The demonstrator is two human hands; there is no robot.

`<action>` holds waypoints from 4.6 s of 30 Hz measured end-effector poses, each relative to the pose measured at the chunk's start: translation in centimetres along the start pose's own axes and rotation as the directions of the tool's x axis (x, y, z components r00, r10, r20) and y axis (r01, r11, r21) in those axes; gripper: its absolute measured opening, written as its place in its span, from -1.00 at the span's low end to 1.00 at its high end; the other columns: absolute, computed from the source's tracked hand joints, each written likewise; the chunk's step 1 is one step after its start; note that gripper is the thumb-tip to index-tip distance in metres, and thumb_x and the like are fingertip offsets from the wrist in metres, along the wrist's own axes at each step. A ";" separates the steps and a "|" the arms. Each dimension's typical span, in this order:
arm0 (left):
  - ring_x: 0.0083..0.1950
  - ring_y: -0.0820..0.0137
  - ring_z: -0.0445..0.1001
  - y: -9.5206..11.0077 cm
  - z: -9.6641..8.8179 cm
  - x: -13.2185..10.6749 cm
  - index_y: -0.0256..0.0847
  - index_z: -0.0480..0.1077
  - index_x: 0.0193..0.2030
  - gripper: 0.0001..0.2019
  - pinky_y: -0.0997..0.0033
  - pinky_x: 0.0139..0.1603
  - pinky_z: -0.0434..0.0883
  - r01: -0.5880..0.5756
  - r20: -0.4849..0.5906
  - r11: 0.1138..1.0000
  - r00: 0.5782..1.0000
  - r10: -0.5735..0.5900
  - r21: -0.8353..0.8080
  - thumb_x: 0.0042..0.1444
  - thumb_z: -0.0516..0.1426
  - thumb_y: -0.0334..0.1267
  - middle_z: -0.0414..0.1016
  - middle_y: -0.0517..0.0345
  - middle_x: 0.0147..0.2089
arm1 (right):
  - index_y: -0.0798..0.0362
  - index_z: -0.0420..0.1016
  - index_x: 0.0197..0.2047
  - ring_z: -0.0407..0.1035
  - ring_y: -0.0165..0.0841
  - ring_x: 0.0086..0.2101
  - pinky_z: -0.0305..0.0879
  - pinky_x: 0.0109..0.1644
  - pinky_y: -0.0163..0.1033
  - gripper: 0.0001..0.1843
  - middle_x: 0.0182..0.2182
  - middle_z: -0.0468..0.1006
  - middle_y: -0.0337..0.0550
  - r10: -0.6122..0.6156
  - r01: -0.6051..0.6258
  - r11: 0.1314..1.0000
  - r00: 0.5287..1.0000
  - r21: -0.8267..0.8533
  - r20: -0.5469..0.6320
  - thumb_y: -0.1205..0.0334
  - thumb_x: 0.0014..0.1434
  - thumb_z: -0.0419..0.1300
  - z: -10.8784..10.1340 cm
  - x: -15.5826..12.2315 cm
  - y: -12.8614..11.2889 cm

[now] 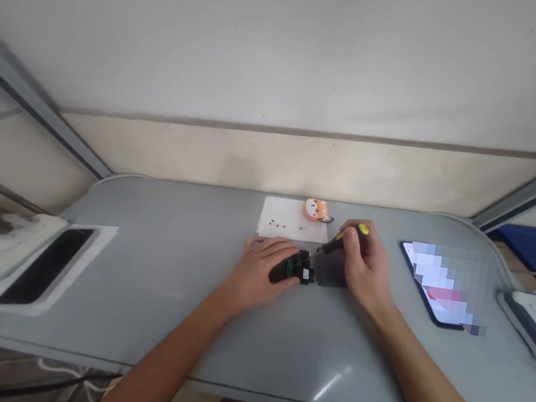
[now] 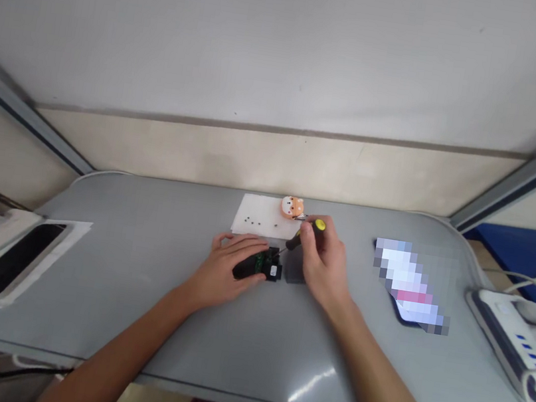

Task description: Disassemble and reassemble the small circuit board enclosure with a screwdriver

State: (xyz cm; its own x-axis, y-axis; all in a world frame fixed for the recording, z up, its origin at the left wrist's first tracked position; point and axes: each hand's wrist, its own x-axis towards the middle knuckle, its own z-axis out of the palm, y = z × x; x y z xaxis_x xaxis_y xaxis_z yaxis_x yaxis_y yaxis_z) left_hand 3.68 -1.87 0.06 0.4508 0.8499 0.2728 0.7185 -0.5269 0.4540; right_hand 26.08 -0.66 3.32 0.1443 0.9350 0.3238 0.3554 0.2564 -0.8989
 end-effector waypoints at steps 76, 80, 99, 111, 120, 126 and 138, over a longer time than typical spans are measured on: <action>0.28 0.20 0.48 0.1 0.4 -0.1 -0.03 0.49 0.05 -0.80 -0.02 0.42 0.06 -0.096 -0.018 0.992 0.995 0.098 0.087 0.36 0.18 -0.09 0.55 0.10 0.26 | -0.10 0.45 -0.14 0.09 -0.41 -0.52 0.16 -0.42 -0.22 -0.62 -0.50 0.19 -0.32 0.064 -0.321 0.578 0.935 0.751 0.350 -0.24 0.29 0.20 2.5 3.3 -1.4; 0.28 0.19 0.49 0.1 0.3 0.0 -0.03 0.49 0.06 -0.81 -0.02 0.40 0.09 -0.106 -0.019 0.991 0.994 0.108 0.085 0.37 0.18 -0.11 0.56 0.09 0.25 | -0.06 0.42 -0.30 0.33 -0.38 -0.34 0.31 -0.27 -0.20 -0.62 -0.28 0.43 -0.20 0.046 -0.306 0.579 0.938 0.755 0.345 -0.15 0.15 0.38 2.3 3.3 -0.6; 0.26 0.20 0.51 0.0 0.5 0.0 -0.03 0.49 0.06 -0.80 -0.04 0.43 0.06 -0.107 -0.018 0.986 0.994 0.110 0.125 0.37 0.17 -0.10 0.56 0.07 0.25 | -0.07 0.21 -0.36 -0.07 -0.49 -0.59 -0.02 -0.54 -0.30 -0.51 -0.55 0.04 -0.40 0.082 -0.258 0.574 0.962 0.777 0.259 -0.23 0.20 0.33 3.0 3.0 -1.2; 0.29 0.21 0.50 0.1 0.2 -0.1 -0.03 0.50 0.06 -0.79 -0.03 0.45 0.05 -0.125 -0.012 0.981 0.992 0.128 0.149 0.38 0.16 -0.09 0.54 0.06 0.28 | -0.07 0.17 -0.35 0.15 -0.48 -0.59 0.16 -0.46 -0.28 -0.47 -0.57 0.23 -0.42 0.095 -0.225 0.636 0.972 0.738 0.215 -0.21 0.15 0.39 3.0 3.0 -0.8; 0.26 0.20 0.52 0.1 0.3 -0.2 -0.03 0.53 0.05 -0.79 -0.03 0.44 0.07 -0.113 -0.016 0.979 0.993 0.118 0.168 0.37 0.17 -0.10 0.56 0.06 0.25 | -0.04 0.35 -0.33 0.37 -0.41 -0.39 0.33 -0.29 -0.24 -0.56 -0.35 0.44 -0.25 0.056 -0.267 0.592 0.955 0.761 0.292 -0.19 0.15 0.38 2.9 3.3 -0.2; 0.30 0.22 0.49 0.2 0.3 -0.3 -0.03 0.52 0.06 -0.79 -0.03 0.44 0.06 -0.130 -0.006 0.980 0.991 0.132 0.152 0.40 0.14 -0.09 0.54 0.06 0.28 | -0.08 0.33 -0.26 0.19 -0.44 -0.54 0.22 -0.40 -0.25 -0.51 -0.55 0.22 -0.37 0.073 -0.207 0.636 0.975 0.743 0.208 -0.35 0.25 0.19 3.0 3.4 0.1; 0.28 0.24 0.50 0.1 0.5 -0.4 -0.03 0.51 0.04 -0.80 0.00 0.42 0.07 -0.131 -0.024 0.983 0.990 0.136 0.130 0.41 0.13 -0.09 0.54 0.10 0.28 | -0.08 0.40 -0.21 0.20 -0.41 -0.48 0.23 -0.36 -0.25 -0.54 -0.49 0.26 -0.32 0.018 -0.151 0.706 0.980 0.692 0.196 -0.32 0.30 0.15 2.8 3.1 0.0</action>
State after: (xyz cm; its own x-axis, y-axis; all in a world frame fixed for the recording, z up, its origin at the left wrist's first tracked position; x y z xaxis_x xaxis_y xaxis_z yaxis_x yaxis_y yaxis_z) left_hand 3.81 -2.22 -0.42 0.5314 0.7706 0.3519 0.7155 -0.6306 0.3005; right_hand 23.92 2.90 3.50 -0.0330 0.9694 0.2434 -0.4099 0.2090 -0.8879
